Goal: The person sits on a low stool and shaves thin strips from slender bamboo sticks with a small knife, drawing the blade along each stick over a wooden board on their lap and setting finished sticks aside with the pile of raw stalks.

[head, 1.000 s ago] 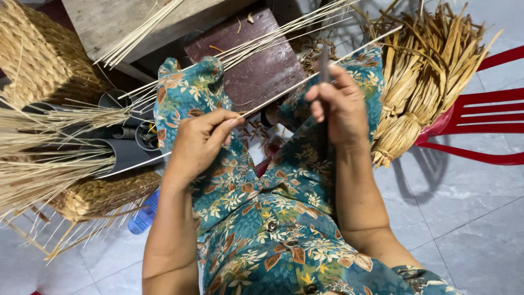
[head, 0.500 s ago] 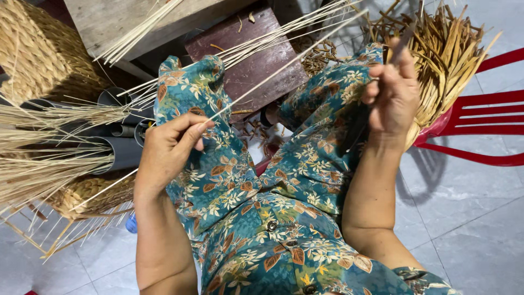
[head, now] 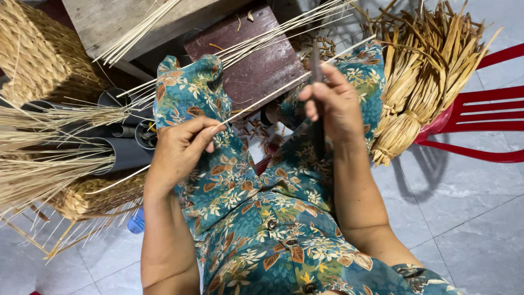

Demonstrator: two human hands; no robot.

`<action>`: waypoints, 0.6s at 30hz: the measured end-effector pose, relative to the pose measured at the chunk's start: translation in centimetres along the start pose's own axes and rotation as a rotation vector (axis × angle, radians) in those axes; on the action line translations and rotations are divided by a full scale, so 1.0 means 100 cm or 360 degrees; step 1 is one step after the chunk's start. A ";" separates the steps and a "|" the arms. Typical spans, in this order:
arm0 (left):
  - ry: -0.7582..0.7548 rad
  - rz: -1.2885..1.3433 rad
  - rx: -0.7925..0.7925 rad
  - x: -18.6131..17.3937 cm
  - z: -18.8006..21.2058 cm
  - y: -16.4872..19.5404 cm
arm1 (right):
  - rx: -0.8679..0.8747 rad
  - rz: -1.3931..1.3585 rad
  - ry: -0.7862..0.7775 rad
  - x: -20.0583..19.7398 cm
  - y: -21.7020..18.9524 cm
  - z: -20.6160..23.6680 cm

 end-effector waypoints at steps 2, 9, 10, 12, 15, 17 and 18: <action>0.0002 -0.0053 -0.0011 -0.005 0.001 -0.003 | -0.0064 -0.0020 0.0051 -0.018 -0.010 -0.006; 0.0010 0.0026 0.0024 -0.013 0.002 -0.007 | -0.0190 -0.0326 0.0206 -0.065 -0.028 -0.018; 0.0054 0.0081 0.0035 -0.015 0.002 -0.008 | -0.0205 -0.0413 0.0235 -0.069 -0.031 -0.018; 0.0115 0.0148 0.0024 -0.020 0.003 -0.008 | -0.0260 -0.0482 0.0275 -0.076 -0.045 -0.016; 0.0129 0.0201 0.0015 -0.019 0.003 -0.008 | -0.0322 -0.0374 0.0206 -0.065 -0.050 -0.013; 0.0078 0.0252 0.0073 -0.006 -0.001 -0.006 | -0.0293 -0.0208 0.0100 -0.045 -0.042 -0.005; 0.0064 0.0241 0.0036 0.000 -0.003 -0.005 | -0.0258 -0.0114 0.0030 -0.032 -0.035 -0.001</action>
Point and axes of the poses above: each hand's wrist, its own z-axis away from the middle knuckle, its own x-axis out of the palm, y = z × x, the point moved 2 cm from there along -z, towards the middle knuckle, and after that the axes turned 10 degrees about y, right-handed, at the moved point
